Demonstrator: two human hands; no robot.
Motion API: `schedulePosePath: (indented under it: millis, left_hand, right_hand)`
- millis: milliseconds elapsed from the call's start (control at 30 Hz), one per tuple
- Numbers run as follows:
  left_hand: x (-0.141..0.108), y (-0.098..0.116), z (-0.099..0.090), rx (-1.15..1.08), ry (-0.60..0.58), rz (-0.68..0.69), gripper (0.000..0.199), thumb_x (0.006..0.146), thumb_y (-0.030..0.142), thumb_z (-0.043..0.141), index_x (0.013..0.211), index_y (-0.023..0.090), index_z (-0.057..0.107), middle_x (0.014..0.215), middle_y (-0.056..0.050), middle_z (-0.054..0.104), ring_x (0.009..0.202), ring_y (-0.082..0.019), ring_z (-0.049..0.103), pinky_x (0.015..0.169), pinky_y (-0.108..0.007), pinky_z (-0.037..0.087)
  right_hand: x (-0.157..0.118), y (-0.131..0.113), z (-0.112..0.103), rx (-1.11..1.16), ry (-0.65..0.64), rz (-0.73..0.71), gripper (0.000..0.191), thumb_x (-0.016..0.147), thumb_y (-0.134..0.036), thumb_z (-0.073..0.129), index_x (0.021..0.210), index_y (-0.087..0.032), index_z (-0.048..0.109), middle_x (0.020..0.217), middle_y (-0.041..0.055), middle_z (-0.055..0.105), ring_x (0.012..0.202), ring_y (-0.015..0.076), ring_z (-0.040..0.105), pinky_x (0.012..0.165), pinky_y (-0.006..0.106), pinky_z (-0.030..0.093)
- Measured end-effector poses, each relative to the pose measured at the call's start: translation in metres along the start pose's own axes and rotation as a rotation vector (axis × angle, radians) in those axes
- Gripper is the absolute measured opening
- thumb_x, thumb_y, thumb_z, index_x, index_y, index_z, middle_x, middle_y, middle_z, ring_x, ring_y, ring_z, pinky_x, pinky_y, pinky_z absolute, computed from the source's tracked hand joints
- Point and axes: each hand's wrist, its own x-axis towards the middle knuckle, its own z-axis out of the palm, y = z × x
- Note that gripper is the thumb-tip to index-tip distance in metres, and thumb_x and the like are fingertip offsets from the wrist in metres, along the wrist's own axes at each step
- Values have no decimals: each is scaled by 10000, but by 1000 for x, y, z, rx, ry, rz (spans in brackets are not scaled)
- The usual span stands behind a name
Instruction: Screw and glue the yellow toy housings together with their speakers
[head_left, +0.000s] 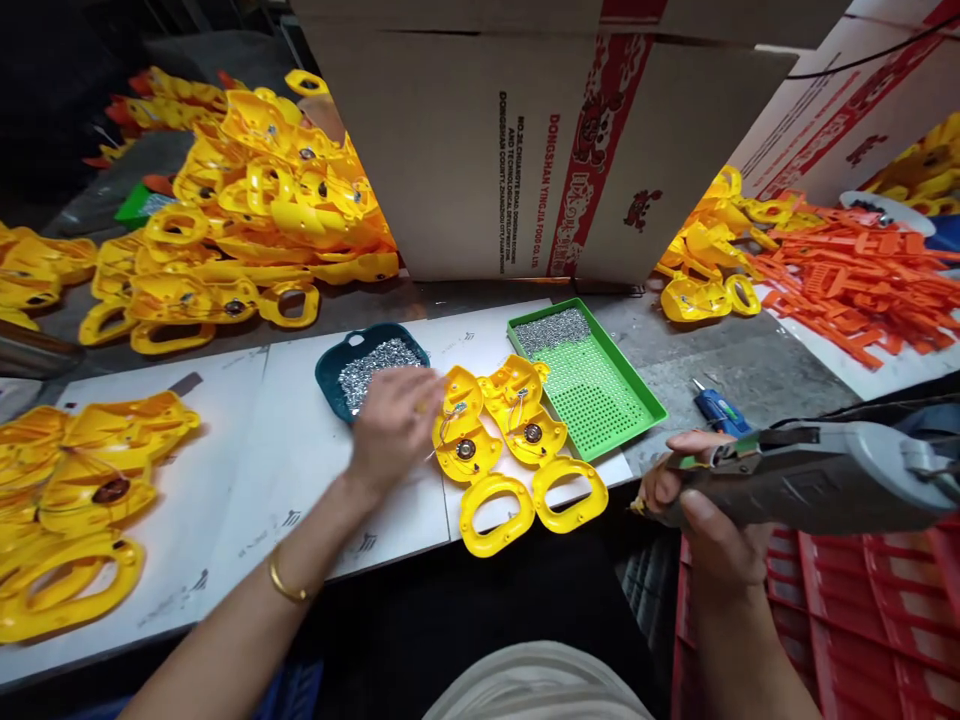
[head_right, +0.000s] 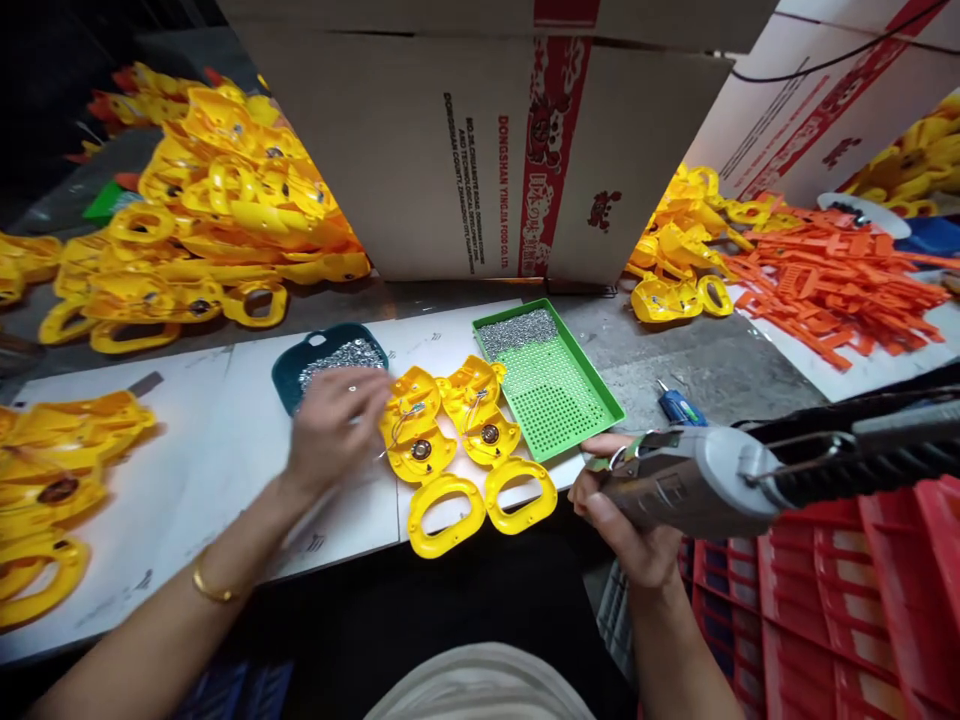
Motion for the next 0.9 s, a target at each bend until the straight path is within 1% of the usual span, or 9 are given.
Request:
schedulePosePath:
  millis: [33, 133, 200, 233, 367, 500, 600, 767, 900]
  left_hand:
    - [10, -20, 0, 36, -7, -79, 358, 961, 339, 430, 1132, 171, 696, 1127, -121, 694, 1078, -285, 598, 950, -472, 473]
    - [34, -72, 5, 196, -390, -258, 519, 871, 439, 489, 1221, 95, 657, 1250, -184, 635, 1111, -351, 591, 963, -470, 463]
    - [41, -92, 10, 217, -551, -278, 576, 831, 471, 501, 1230, 88, 660, 1257, -192, 628, 1114, -362, 598, 959, -444, 464]
    - [42, -97, 11, 202, -574, -282, 565, 826, 478, 493, 1204, 103, 681, 1233, -181, 643, 1096, -353, 611, 945, -426, 468]
    - [34, -97, 8, 109, -505, -299, 477, 835, 490, 444, 1009, 185, 765, 1072, -108, 718, 968, -291, 652, 843, -363, 483]
    - [26, -92, 4, 154, -375, -286, 437, 832, 506, 460, 907, 217, 779, 984, -99, 704, 943, -286, 619, 789, -359, 475]
    - [26, -93, 6, 146, -313, -345, 388, 803, 497, 524, 885, 208, 769, 947, -102, 665, 867, -260, 614, 751, -350, 474]
    - [33, -97, 7, 125, -306, -403, 276, 779, 391, 594, 901, 193, 743, 896, -76, 686, 762, -215, 596, 737, -337, 473]
    - [28, -70, -11, -45, -125, -359, 191, 807, 348, 634, 833, 184, 728, 846, -25, 703, 674, -142, 570, 704, -298, 481]
  right_hand:
    - [1, 1, -1, -7, 6, -8, 304, 877, -288, 591, 1172, -219, 577, 611, -24, 542, 540, 133, 529, 510, 265, 460]
    - [2, 1, -2, -26, 24, -32, 311, 866, -290, 608, 1167, -225, 557, 607, -29, 553, 526, 133, 527, 495, 265, 460]
    - [1, -1, -1, -54, 28, -22, 306, 871, -300, 606, 1163, -225, 550, 615, -26, 563, 526, 134, 530, 499, 273, 467]
    - [-1, -2, -2, -74, 27, -10, 296, 876, -310, 602, 1154, -219, 555, 620, -22, 568, 528, 136, 534, 505, 280, 474]
    - [-5, -2, -5, -148, 8, 12, 275, 888, -331, 592, 1128, -198, 581, 631, -9, 582, 550, 145, 556, 538, 301, 498]
    - [-4, 2, -11, -128, -19, -10, 302, 896, -326, 580, 1164, -186, 584, 659, 4, 597, 569, 147, 568, 544, 301, 499]
    - [0, 3, -12, -99, -57, -22, 325, 886, -307, 591, 1192, -198, 572, 684, 9, 609, 598, 160, 593, 572, 319, 518]
    - [2, 2, -11, -117, -100, -14, 336, 865, -278, 620, 1191, -221, 561, 688, 2, 615, 600, 166, 606, 576, 329, 528]
    - [2, 2, -10, -71, -25, -36, 348, 845, -315, 635, 1169, -205, 570, 663, -1, 621, 574, 168, 608, 550, 323, 518]
